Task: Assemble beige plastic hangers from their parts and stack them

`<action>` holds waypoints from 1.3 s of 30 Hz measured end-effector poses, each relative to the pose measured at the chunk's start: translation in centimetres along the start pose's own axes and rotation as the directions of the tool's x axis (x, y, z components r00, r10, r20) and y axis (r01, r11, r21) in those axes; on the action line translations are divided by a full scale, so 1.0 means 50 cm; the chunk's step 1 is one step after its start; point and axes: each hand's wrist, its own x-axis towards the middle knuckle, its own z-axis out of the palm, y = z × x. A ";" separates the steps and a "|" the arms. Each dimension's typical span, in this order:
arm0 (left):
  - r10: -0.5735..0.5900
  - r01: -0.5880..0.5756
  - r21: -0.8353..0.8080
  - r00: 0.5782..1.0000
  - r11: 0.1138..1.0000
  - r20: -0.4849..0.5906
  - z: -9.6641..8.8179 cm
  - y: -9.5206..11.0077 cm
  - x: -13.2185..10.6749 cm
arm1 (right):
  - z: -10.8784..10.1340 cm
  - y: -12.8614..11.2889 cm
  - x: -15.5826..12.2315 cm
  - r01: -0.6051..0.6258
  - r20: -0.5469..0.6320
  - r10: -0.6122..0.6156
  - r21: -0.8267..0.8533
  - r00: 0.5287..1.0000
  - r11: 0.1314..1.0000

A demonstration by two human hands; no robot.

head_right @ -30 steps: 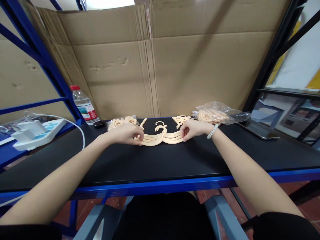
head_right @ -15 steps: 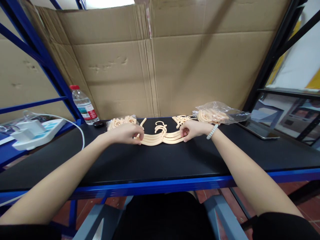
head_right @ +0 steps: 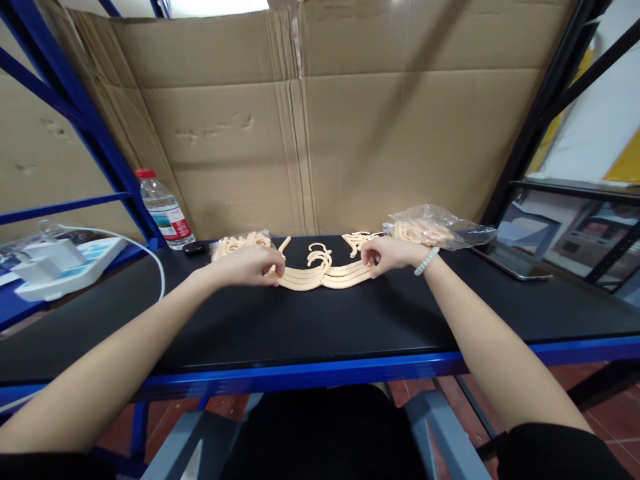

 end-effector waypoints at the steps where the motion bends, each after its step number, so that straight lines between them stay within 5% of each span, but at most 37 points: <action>1: -0.007 0.007 0.009 1.000 1.000 0.002 -0.001 0.000 -0.001 | -0.003 0.003 -0.002 -0.008 -0.004 0.008 -0.010 1.000 1.000; 7: 0.051 -0.051 -0.042 0.999 0.998 -0.006 -0.002 0.011 -0.002 | -0.007 0.001 -0.008 0.016 -0.008 -0.016 -0.019 1.000 1.000; 13: -0.025 0.033 -0.090 0.996 0.995 0.091 0.005 0.018 -0.001 | -0.001 0.001 -0.003 -0.027 0.058 0.028 -0.021 0.998 0.999; 28: -0.086 0.099 -0.097 0.987 0.990 0.135 -0.001 0.011 -0.007 | 0.007 -0.003 0.013 -0.011 0.012 0.012 -0.036 1.000 0.999; 39: -0.033 0.051 -0.148 0.992 0.988 0.119 -0.005 0.012 -0.006 | 0.000 0.018 0.008 -0.007 0.012 0.007 0.017 1.000 1.000</action>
